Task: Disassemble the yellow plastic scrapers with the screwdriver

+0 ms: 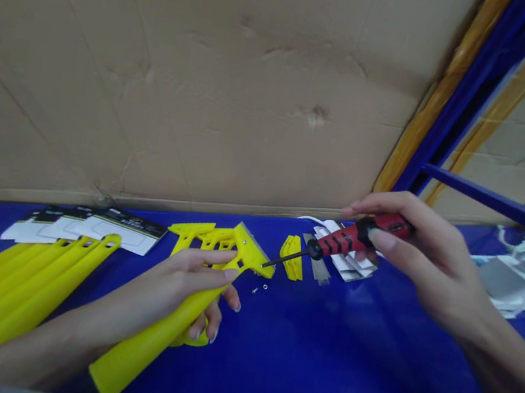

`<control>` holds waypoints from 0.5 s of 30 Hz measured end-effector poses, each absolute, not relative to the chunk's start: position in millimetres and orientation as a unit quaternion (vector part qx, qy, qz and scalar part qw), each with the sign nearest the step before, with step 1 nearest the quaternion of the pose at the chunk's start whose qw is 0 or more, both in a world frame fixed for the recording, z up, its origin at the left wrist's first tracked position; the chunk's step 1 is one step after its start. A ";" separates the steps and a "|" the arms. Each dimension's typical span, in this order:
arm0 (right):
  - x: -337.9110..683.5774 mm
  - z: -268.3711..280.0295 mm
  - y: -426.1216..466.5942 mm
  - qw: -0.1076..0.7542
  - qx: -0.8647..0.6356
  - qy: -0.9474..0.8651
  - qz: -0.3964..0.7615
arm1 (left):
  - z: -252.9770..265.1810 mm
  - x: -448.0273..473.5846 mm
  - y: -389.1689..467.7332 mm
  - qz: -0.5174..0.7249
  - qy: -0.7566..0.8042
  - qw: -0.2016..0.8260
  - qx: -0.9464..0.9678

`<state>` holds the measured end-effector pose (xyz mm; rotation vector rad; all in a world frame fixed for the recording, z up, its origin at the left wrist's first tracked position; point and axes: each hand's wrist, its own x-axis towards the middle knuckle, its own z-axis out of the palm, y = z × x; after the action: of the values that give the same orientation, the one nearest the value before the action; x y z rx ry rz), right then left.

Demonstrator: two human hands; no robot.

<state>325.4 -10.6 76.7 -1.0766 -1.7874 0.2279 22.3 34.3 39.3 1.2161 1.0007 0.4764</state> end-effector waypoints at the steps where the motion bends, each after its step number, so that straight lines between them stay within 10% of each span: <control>1: 325.2 76.4 -10.3 0.498 -0.456 -0.731 0.096 | 37.9 22.0 35.3 0.216 0.448 0.681 0.538; 15: 328.3 76.1 -5.6 0.547 -0.435 -0.709 0.097 | 43.4 24.5 32.6 0.218 0.453 0.680 0.534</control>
<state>328.3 -5.6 76.1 -1.0311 -1.6797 0.2306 24.5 32.6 43.4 1.1980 1.0172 0.4893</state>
